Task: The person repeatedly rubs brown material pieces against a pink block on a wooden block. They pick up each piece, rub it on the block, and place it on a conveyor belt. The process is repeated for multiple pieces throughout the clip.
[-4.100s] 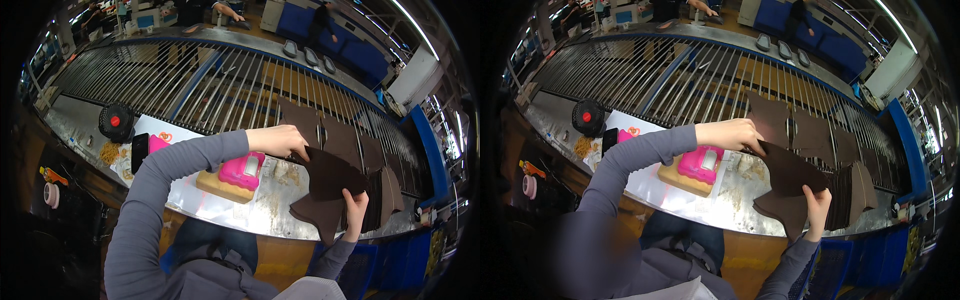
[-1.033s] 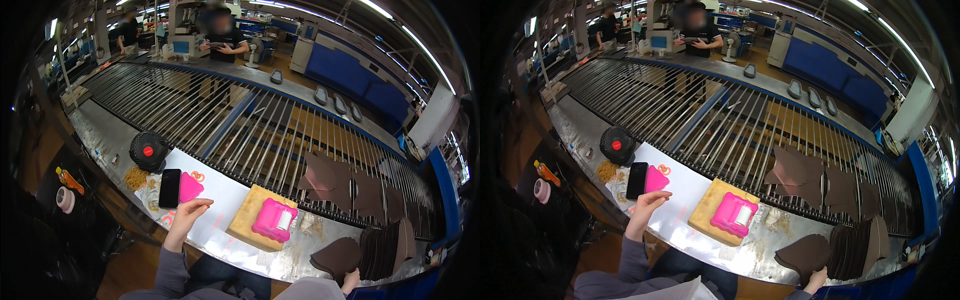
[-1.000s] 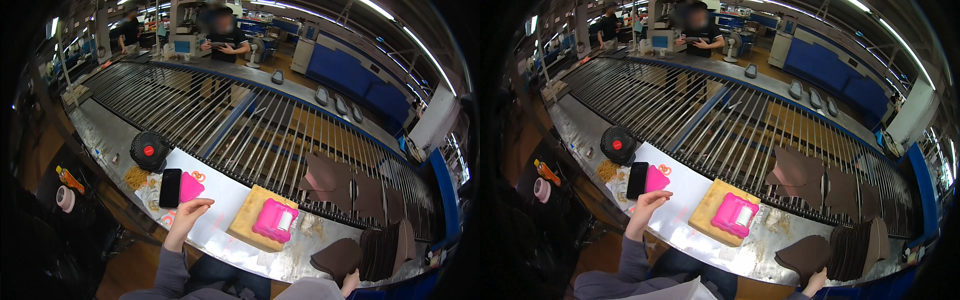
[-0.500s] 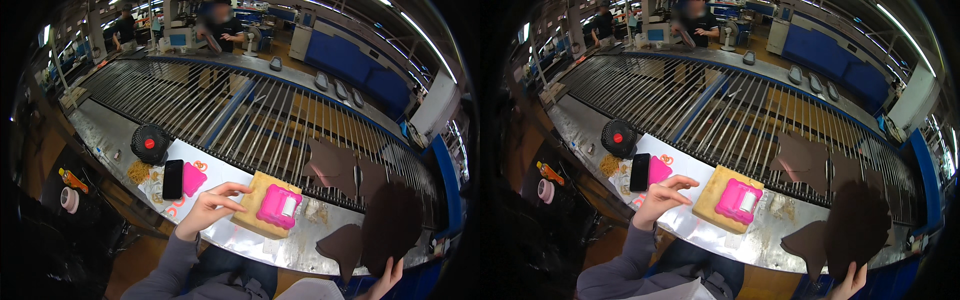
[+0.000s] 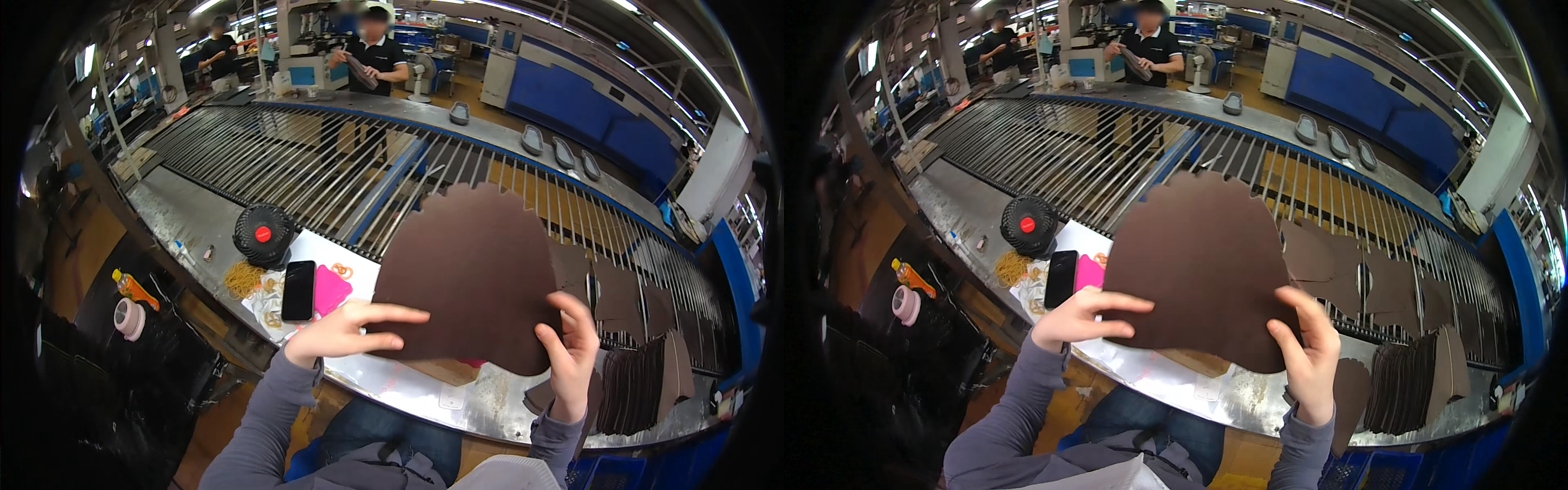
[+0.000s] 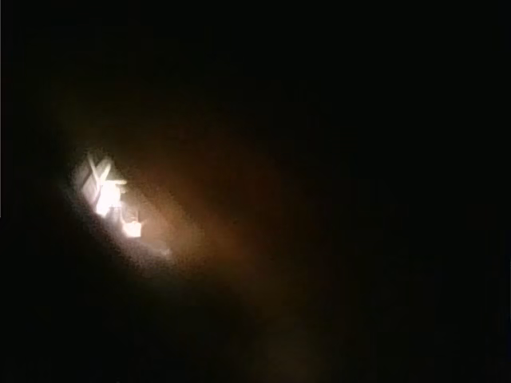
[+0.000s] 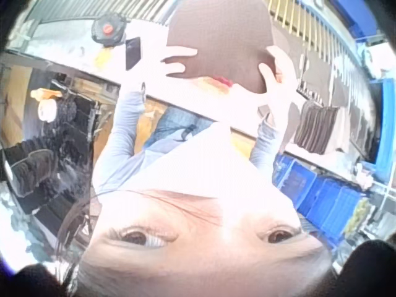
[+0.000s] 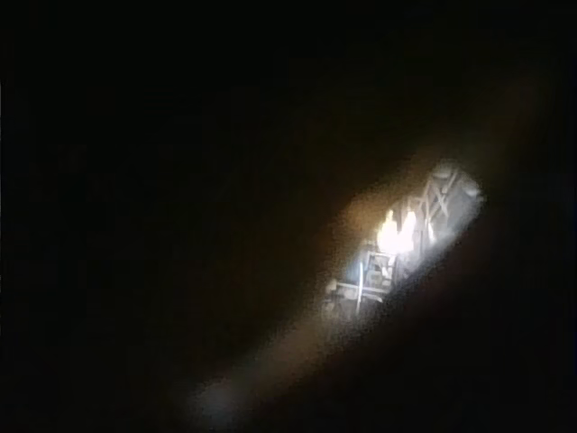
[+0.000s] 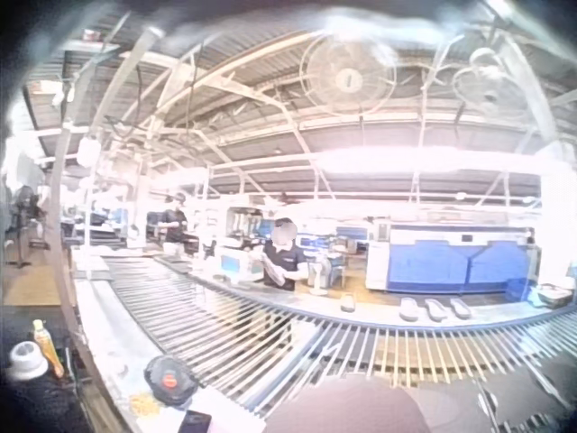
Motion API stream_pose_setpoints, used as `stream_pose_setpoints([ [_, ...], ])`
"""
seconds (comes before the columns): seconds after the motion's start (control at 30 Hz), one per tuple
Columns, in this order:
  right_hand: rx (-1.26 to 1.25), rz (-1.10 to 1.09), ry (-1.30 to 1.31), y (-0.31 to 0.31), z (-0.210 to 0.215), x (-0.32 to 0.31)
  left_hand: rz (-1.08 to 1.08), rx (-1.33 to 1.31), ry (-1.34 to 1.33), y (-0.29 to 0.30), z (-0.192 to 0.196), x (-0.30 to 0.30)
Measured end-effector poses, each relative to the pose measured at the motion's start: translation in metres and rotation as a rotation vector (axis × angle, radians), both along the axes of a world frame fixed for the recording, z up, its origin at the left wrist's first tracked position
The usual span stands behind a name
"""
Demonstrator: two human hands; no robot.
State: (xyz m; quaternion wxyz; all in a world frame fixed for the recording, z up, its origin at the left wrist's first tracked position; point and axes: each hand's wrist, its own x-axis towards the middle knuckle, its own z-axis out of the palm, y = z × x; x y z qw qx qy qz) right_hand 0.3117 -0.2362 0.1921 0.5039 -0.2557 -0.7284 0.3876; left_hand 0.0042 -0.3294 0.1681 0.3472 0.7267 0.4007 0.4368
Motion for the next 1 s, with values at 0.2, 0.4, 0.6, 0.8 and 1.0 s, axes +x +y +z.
stream_pose_setpoints([
  [0.2, 0.132, 0.114, -0.456, 0.036, -0.006, -0.008, 0.179, 0.085, 0.1, 0.04, -0.025, -0.017],
  [0.4, 0.258, 0.113, -0.455, 0.057, -0.036, 0.001, 0.19, 0.105, 0.099, 0.056, -0.035, -0.023],
  [0.6, 0.29, 0.123, -0.45, 0.07, -0.046, -0.004, 0.294, 0.154, 0.259, 0.063, -0.029, -0.028],
  [0.8, 0.188, 0.174, -0.453, 0.073, -0.059, -0.019, 0.331, 0.184, 0.295, 0.065, -0.039, -0.045],
  [1.0, 0.191, 0.179, -0.433, 0.081, -0.079, -0.032, 0.339, 0.138, 0.341, 0.063, -0.035, -0.054],
])
